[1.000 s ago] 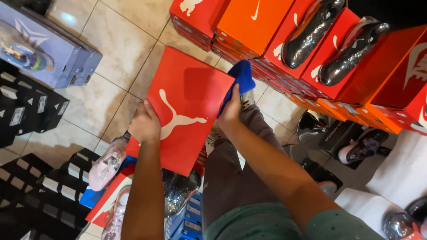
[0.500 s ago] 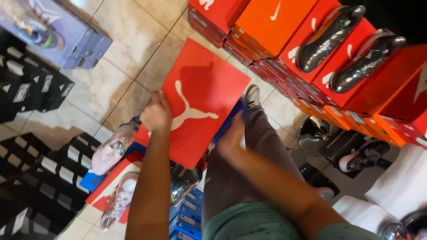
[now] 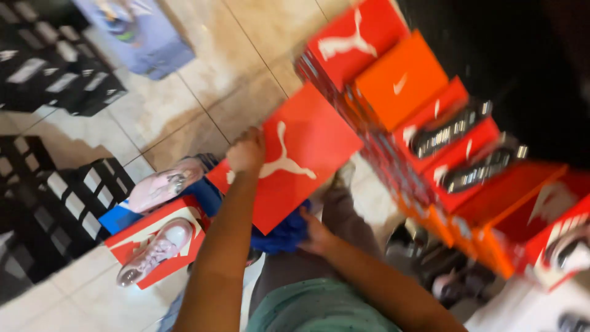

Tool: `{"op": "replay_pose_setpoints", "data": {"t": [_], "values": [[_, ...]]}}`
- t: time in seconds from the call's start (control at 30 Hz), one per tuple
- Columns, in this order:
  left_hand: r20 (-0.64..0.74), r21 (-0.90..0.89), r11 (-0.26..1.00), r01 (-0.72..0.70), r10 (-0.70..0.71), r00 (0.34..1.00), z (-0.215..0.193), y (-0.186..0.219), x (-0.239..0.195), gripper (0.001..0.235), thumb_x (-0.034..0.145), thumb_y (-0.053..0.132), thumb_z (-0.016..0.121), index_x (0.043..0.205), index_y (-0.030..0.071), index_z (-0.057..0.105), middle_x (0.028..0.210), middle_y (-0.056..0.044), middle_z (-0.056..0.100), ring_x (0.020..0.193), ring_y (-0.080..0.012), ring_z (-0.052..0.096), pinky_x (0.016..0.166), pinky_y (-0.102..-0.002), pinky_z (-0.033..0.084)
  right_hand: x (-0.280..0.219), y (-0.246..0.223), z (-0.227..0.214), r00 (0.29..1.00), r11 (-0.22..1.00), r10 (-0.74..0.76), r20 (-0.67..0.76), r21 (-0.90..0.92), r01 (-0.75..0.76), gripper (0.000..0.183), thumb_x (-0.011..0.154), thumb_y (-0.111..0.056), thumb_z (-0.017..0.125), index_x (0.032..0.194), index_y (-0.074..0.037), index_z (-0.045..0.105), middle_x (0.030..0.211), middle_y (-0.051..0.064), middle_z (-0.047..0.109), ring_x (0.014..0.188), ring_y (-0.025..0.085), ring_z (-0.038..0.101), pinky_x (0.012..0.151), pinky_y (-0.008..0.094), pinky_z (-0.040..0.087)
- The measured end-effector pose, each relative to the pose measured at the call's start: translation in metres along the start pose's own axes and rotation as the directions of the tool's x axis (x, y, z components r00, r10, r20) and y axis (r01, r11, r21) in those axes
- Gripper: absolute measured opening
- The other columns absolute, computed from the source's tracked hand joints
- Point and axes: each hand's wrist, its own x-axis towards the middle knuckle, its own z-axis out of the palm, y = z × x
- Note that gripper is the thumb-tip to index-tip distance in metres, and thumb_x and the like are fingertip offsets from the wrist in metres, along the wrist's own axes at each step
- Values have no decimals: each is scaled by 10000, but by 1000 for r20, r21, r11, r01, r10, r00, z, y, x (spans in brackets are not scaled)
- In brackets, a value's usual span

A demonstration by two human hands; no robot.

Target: Wiping shoe boxes with a cloth and stacking them in a warehouse

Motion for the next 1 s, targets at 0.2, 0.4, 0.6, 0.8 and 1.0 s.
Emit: {"op": "replay_pose_setpoints", "data": {"t": [0.2,0.4,0.6,0.8,1.0], "values": [[99,-189,982,3,16,995,-23,4,8,349,1001,453,466,1107,184,661,1039,-49,708,986,-302,690,798,-480,535,-148,-126,-1,965,904,-239,-104,-386,183,630,922,-517,637,1358,-64,594,1266,181,655,1112,341,617,980,528,482],[-218,-683,721,-121,-43,975,-65,49,-42,662,937,436,644,1493,127,458,1477,-180,487,1343,-413,431,1096,-565,343,-212,-158,39,844,672,-465,268,-513,534,684,991,-460,432,1466,32,446,1345,231,564,1147,347,536,1034,489,394],[157,-979,-117,168,100,983,-198,139,-143,757,932,333,619,1572,114,281,1533,-194,384,1306,-305,472,1061,-417,423,-140,-185,67,787,534,49,615,-682,500,632,1049,-594,286,1389,-108,504,1218,113,619,1056,215,565,950,399,431],[231,-923,28,384,-757,611,-164,115,-173,664,877,518,774,1406,149,616,1342,-202,642,1304,-378,573,1106,-486,460,-134,-192,143,798,-221,380,468,-792,570,1082,812,-836,452,1642,-236,106,1718,86,65,1559,351,91,1235,565,103],[109,-876,32,482,-959,261,-164,57,-230,610,939,412,730,1438,90,586,1362,-242,600,1337,-405,528,1144,-508,402,-70,-224,172,856,-816,-54,515,-516,260,1303,739,-663,800,1665,-214,0,1675,294,-73,1548,492,-58,1184,723,77]]}}
